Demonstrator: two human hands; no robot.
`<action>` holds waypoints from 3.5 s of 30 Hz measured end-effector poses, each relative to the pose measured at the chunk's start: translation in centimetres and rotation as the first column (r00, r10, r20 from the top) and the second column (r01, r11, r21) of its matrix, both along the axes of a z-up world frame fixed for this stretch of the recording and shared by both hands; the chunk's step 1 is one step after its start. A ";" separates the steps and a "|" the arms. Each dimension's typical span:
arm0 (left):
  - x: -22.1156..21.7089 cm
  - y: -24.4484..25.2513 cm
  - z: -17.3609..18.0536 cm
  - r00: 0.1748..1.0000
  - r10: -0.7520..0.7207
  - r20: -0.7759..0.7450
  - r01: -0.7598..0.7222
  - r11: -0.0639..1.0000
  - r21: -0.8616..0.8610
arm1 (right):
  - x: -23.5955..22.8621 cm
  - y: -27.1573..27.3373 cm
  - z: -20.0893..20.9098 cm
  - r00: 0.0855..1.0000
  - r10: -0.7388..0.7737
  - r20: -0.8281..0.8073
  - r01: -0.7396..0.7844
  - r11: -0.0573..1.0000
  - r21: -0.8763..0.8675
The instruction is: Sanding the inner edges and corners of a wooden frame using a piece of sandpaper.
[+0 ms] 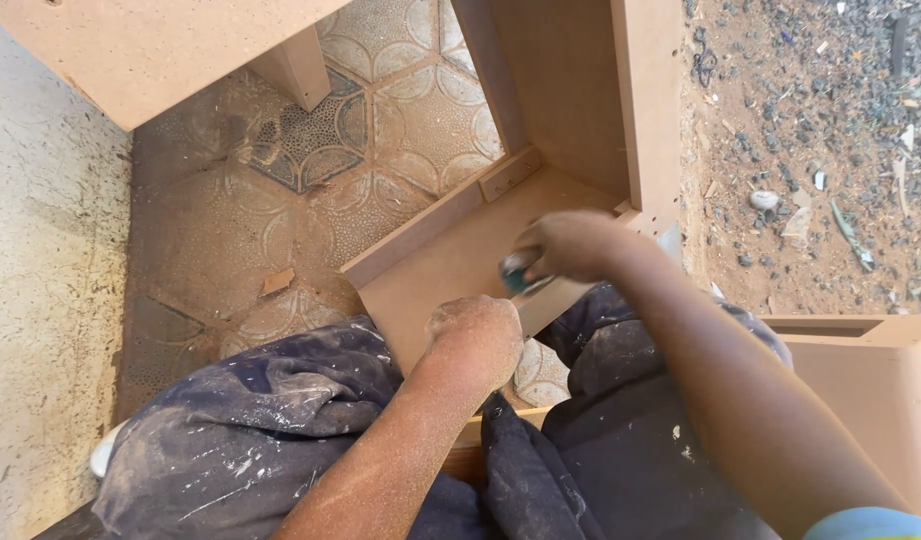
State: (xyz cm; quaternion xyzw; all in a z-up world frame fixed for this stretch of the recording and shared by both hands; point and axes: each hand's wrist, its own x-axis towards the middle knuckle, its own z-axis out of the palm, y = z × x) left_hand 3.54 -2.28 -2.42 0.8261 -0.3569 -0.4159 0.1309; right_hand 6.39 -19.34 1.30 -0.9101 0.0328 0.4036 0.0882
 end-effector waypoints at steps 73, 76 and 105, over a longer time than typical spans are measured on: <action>-1.7 -0.5 1.2 0.992 -0.118 0.052 0.115 0.991 0.062 | -2.4 1.2 3.0 0.854 -0.461 0.241 0.521 0.753 -0.402; -1.2 -0.4 1.3 0.979 -0.188 0.073 0.181 0.979 0.097 | -2.3 0.2 1.5 0.857 -0.440 0.267 0.513 0.776 -0.367; -1.0 -0.6 1.4 0.976 -0.218 0.021 0.215 0.972 0.099 | -4.8 -2.8 -0.7 0.889 -0.095 0.448 0.267 0.903 -0.338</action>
